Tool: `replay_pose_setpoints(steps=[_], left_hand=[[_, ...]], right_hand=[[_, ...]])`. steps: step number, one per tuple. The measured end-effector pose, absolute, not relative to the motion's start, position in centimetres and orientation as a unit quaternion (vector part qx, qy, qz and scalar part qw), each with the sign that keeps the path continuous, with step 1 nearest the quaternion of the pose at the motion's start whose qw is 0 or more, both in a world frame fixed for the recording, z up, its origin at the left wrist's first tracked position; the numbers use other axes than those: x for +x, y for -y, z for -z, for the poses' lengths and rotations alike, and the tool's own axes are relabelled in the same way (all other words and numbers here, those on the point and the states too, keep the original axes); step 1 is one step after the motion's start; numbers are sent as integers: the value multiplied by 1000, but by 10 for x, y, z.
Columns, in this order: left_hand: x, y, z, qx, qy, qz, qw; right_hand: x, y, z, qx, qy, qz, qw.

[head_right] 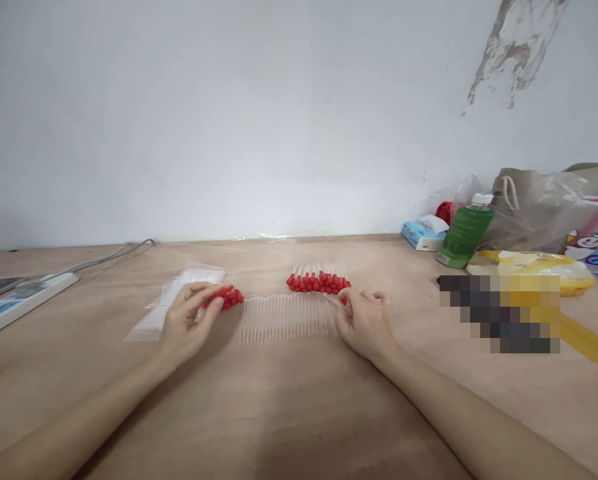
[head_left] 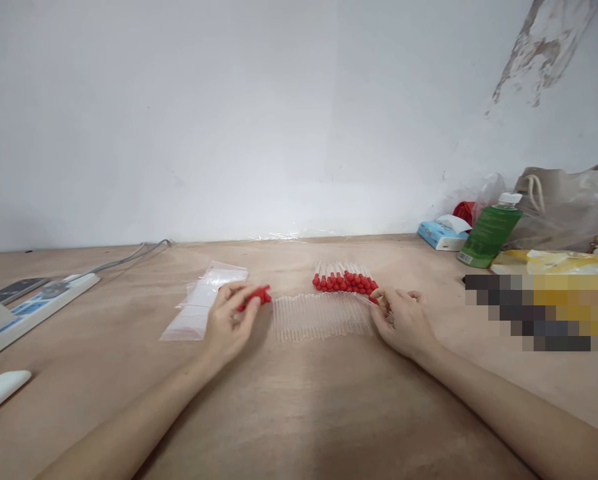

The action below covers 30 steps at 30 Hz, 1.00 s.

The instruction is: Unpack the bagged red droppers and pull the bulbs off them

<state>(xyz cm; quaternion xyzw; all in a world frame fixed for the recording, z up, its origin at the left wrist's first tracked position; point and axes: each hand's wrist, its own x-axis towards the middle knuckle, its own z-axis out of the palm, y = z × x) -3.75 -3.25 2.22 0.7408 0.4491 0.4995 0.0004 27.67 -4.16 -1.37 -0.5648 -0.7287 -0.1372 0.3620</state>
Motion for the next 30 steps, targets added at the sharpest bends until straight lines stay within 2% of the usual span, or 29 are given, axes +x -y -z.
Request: replay_pose_setpoints(steps=[5,10,17,23,27,30], left_hand=[[-82,-2,-48,617,-594,-504,113],[-111,-24,-38,603,-654,-453,63],[-118,-36,-19,669,-650,-358,45],[-110,-26,-36,649,-651,-395,-8],[-70,-11,-47,712,-561,-422,-16],[-26,-6,-48,800,-487,-351,4]], right_hand=[[277,38,17,-586,718,184,327],[272,39,17,-574,733,166,327],[269,41,18,-557,745,170,326],[269,41,17,-547,759,160,315],[268,42,16,-548,763,153,306],[269,43,14,-555,760,136,311]])
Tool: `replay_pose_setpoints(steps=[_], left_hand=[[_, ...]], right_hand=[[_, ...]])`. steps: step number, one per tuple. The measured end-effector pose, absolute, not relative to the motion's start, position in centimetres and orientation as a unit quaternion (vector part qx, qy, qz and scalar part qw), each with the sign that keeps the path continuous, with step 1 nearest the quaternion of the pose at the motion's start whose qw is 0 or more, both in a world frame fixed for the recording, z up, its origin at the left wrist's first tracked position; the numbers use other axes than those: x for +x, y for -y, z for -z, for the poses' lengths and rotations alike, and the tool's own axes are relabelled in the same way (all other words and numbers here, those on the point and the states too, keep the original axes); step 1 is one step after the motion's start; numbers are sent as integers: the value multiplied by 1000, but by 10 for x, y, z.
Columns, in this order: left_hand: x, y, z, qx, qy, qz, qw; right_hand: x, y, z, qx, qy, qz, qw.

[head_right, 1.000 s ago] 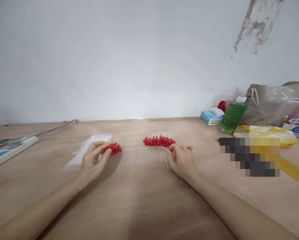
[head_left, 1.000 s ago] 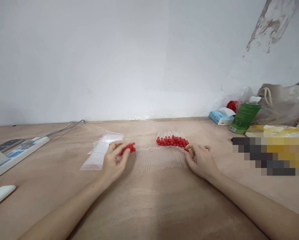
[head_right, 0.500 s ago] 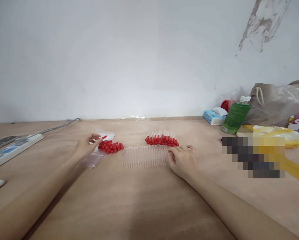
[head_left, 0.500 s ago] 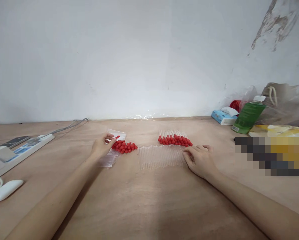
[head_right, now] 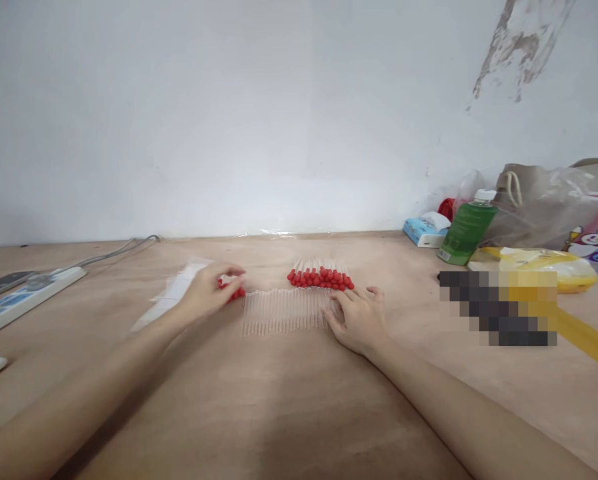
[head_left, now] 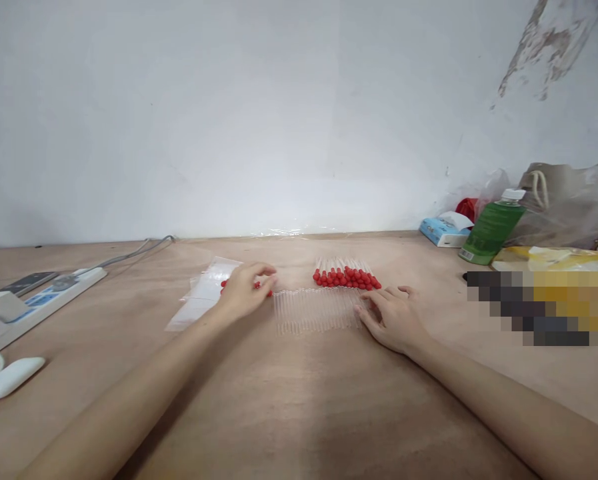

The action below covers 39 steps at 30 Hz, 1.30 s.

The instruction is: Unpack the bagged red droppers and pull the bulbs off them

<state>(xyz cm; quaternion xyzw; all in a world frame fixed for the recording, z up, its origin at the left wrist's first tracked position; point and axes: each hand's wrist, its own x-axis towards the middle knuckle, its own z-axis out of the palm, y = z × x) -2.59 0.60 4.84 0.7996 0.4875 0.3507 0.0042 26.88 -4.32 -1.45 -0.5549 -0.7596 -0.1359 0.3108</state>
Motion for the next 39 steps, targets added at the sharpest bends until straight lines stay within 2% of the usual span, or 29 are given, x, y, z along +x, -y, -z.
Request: replay_pose_setpoints(steps=[3,12,23,29,32,39], left_hand=[[16,-16,-44,814,-504,-278,79],[74,-78,-23,686,-659,-265,157],[70,-73,-33,664,-637,-319,226],[26,-13,-31,731,-548,-368,174],[-1,23,-16,795,-467,-387,17],[-10,52,0,845,-392,-359,-59]], right_hand=[[271,42,13,-580,740,99,325],[279,35,13,-620,691,65,366],[278,35,13,-612,689,69,381],[278,33,17,-538,718,102,431],[274,35,18,-471,753,127,442],[240,52,11,-372,835,164,371]])
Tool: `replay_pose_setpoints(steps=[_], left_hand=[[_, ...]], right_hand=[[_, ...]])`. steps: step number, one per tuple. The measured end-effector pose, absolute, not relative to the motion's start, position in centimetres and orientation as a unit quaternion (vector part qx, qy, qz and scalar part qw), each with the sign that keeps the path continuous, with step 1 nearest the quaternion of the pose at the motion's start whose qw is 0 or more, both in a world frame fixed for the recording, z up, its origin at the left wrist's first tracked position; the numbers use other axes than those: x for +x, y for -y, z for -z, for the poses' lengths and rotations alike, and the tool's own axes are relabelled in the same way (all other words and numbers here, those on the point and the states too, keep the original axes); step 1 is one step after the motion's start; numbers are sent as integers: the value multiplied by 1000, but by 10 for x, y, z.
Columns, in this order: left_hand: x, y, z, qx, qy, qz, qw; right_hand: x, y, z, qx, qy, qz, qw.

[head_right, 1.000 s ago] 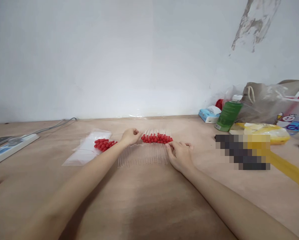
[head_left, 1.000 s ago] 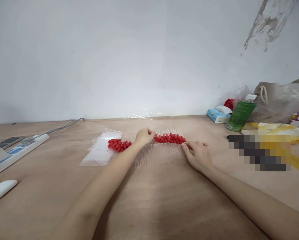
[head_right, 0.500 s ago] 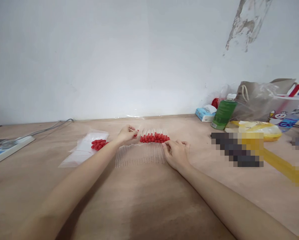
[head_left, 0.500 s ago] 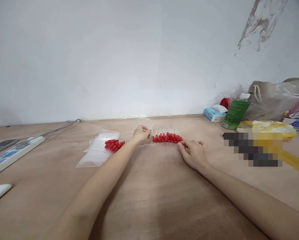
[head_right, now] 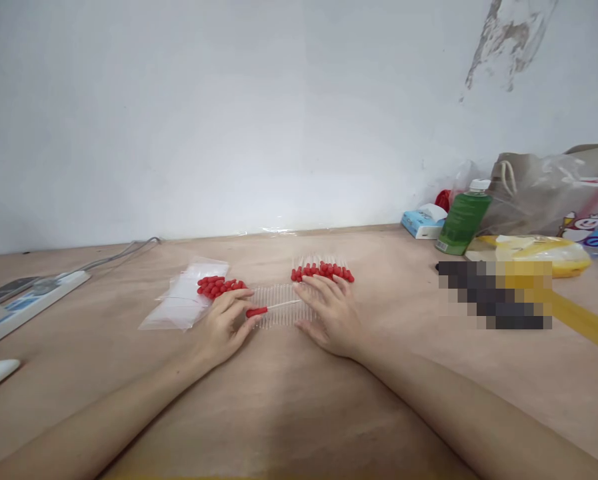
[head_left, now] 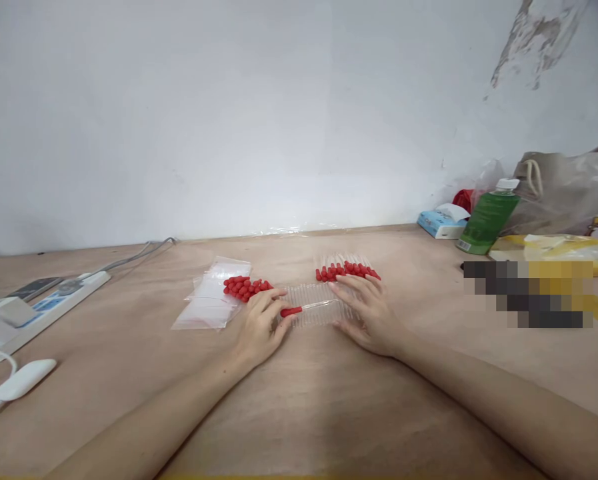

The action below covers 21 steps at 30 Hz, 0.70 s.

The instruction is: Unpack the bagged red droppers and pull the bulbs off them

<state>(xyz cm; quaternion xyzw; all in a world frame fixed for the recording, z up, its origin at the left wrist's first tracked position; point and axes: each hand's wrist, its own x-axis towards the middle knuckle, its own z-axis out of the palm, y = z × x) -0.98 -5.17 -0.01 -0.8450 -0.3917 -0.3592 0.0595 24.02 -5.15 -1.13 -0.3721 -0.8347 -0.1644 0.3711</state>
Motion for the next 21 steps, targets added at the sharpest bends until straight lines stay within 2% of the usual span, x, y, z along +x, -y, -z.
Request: replay_pose_setpoints(steps=[10,21], left_hand=[[1,50,1,-882,331,332,45],[-6,53,6,-902,285,315,77]], right_hand=[[221,55,14,-329,851,160,378],[227,64,10,-304,870,158,354]])
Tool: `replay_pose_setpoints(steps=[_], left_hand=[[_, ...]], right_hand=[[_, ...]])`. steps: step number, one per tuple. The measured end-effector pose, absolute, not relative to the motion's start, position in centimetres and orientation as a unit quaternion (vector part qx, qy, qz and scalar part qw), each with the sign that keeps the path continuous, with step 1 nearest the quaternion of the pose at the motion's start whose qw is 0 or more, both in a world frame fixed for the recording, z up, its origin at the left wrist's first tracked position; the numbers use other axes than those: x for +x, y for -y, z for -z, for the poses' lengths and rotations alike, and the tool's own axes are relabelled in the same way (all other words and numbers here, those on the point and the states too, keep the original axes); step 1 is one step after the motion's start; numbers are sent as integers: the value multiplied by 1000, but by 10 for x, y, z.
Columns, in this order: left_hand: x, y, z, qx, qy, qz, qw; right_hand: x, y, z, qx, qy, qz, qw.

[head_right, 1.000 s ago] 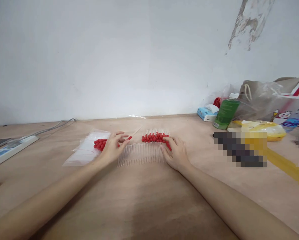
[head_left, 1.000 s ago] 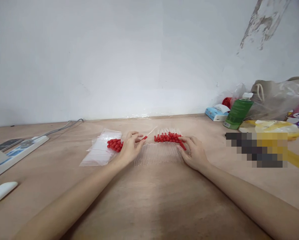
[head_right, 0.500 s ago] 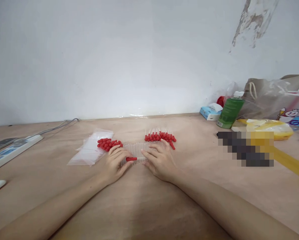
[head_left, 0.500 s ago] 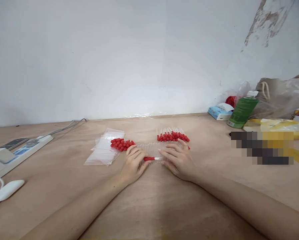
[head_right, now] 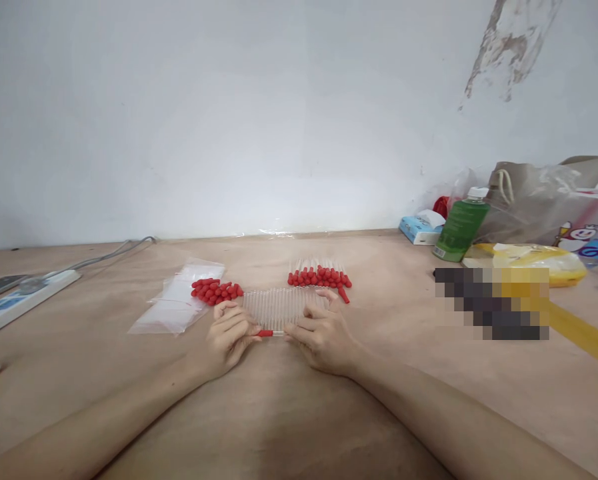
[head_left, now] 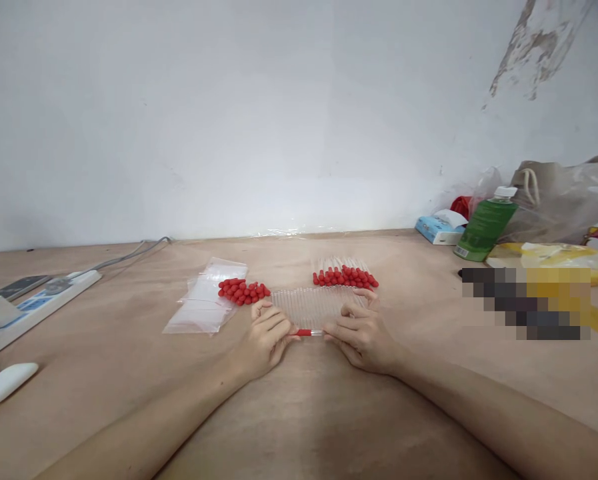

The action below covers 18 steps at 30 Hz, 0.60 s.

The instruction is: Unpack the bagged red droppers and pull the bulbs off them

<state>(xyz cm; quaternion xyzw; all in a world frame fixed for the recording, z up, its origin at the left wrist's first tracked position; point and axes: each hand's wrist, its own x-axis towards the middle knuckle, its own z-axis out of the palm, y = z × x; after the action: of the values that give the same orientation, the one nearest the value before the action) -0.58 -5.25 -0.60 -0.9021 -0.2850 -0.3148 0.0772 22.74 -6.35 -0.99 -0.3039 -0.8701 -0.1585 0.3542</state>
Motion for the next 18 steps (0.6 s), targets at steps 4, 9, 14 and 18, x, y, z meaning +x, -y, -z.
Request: replay_pose_setpoints(steps=[4,9,14,18], left_hand=[[-8,57,3,-904,271,320,82],[-9,64,0,-901,260,331,99],[-16,60,1,-882,286,359,112],[-40,43,-12,-790,410,443,107]], right_hand=[[230,64,11,-286,875,159,357],[229,69,9,-283,874,152,366],[243,68,11,-311,862,163,366],[273,53,11,-428,779,191,417]])
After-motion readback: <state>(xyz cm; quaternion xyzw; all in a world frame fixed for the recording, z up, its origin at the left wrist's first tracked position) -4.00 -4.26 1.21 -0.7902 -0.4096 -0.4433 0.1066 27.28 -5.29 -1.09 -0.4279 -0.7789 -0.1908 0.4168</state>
